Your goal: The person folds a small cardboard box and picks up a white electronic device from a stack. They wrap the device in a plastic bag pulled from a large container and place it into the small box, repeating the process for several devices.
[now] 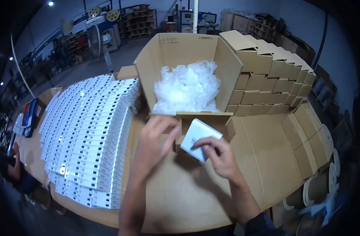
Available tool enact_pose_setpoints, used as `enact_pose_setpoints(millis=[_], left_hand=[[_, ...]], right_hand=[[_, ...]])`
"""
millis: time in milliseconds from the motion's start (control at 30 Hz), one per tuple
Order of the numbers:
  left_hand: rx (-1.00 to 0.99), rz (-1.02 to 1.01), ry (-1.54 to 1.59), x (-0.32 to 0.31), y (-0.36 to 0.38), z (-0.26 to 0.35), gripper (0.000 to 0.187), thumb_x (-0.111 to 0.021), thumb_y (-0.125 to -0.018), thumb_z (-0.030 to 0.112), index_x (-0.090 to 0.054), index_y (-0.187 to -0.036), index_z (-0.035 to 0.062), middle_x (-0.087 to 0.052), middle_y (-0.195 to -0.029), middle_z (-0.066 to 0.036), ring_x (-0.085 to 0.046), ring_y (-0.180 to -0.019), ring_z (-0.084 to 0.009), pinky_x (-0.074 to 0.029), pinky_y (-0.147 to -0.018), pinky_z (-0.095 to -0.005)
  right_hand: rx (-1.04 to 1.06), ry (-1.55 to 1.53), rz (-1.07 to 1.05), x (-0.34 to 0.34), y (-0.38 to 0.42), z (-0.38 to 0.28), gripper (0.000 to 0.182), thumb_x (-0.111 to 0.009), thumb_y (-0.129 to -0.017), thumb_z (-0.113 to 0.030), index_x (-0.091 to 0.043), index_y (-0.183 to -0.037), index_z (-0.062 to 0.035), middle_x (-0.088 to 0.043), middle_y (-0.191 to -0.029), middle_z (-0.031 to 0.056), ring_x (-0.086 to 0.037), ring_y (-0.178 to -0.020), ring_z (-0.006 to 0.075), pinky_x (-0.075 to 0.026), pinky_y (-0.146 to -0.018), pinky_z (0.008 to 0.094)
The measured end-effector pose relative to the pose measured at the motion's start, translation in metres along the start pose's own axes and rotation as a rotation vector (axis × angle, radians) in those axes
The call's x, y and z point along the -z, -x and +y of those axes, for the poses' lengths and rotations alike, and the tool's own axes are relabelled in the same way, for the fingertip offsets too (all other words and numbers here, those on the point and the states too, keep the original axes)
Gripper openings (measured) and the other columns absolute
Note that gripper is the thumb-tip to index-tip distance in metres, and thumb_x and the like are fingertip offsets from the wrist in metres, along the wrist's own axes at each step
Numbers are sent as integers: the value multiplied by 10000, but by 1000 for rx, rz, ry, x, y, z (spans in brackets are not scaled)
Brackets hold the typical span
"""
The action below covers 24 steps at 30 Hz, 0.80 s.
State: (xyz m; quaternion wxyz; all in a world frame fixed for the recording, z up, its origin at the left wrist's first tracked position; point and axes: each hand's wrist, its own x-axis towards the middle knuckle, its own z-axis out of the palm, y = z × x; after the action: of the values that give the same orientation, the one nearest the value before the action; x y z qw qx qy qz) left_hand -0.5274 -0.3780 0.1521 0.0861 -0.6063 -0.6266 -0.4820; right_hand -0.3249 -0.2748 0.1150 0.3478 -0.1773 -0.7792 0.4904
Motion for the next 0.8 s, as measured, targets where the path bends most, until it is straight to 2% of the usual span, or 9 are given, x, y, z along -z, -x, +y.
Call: enact_pose_setpoints(millis=[100, 167, 333, 433, 567, 600, 700, 733, 800], left_hand=[[-125, -100, 47, -56, -75, -49, 131, -772, -850, 96, -730, -940, 10, -717, -919, -140, -694, -816, -285, -551, -754, -407], [-205, -269, -34, -97, -116, -80, 151, -778, -857, 122, -729, -933, 1, -722, -890, -158, -698, -803, -313, -546, -747, -422], [-91, -445, -328, -167, -151, -116, 346, -863, -754, 266, -689, -835, -22, -710, -844, -221, -712, -857, -398, -576, -762, -475], [-111, -381, -320, -173, -159, -132, 283, -809, -807, 208, -693, -852, -47, -708, -806, -235, -716, -806, -403, -576, -756, -465], [17, -135, 3, -126, -159, -127, 154, -739, -857, 100, -715, -914, -41, -716, -804, -226, -734, -758, -331, -570, -722, -394], [28, -121, 30, -116, -158, -129, 106, -715, -891, 67, -706, -933, -30, -731, -817, -192, -745, -770, -282, -573, -727, -362], [51, -12, 79, -94, -155, -125, 113, -710, -917, 76, -691, -963, -26, -743, -845, -162, -754, -801, -260, -578, -753, -352], [57, -4, 67, -90, -155, -126, 127, -708, -929, 85, -676, -990, -22, -746, -867, -152, -758, -840, -249, -580, -775, -353], [55, 31, 131, -91, -156, -125, 137, -708, -929, 85, -667, -1007, -20, -743, -872, -149, -756, -855, -244, -580, -779, -354]], right_hand=[[150, 200, 185, 33, -39, -1, 238, -552, -956, 14, -739, -1079, -66, -677, -1020, 155, -617, -834, 234, -498, -819, 347], [194, 295, 286, 53, -63, -10, 236, -543, -972, 5, -741, -1079, -66, -625, -992, 114, -592, -853, 181, -483, -737, 313], [271, 308, 423, 80, -109, -8, 232, -557, -970, -16, -749, -1086, -76, -602, -906, 75, -521, -782, 142, -455, -687, 300], [249, 331, 378, 81, -127, -1, 210, -588, -960, -40, -752, -1085, -81, -596, -894, 74, -524, -771, 148, -462, -699, 296], [75, 415, 314, 70, -142, -2, 182, -643, -938, -91, -755, -1083, -84, -613, -899, 86, -528, -746, 174, -472, -705, 302], [80, 435, 307, 68, -151, 4, 214, -725, -897, -153, -751, -1099, -87, -650, -981, 152, -615, -890, 248, -516, -803, 371], [346, 547, 348, 59, -185, 36, 348, -816, -828, -224, -739, -1131, -70, -655, -1114, 227, -620, -1134, 355, -507, -972, 453], [310, 512, 347, 54, -196, 41, 507, -878, -762, -309, -723, -1157, -33, -623, -1232, 281, -539, -1294, 427, -439, -1096, 501], [305, 611, 293, 40, -215, 44, 566, -885, -747, -345, -715, -1169, -8, -606, -1283, 299, -535, -1293, 439, -428, -1110, 502]])
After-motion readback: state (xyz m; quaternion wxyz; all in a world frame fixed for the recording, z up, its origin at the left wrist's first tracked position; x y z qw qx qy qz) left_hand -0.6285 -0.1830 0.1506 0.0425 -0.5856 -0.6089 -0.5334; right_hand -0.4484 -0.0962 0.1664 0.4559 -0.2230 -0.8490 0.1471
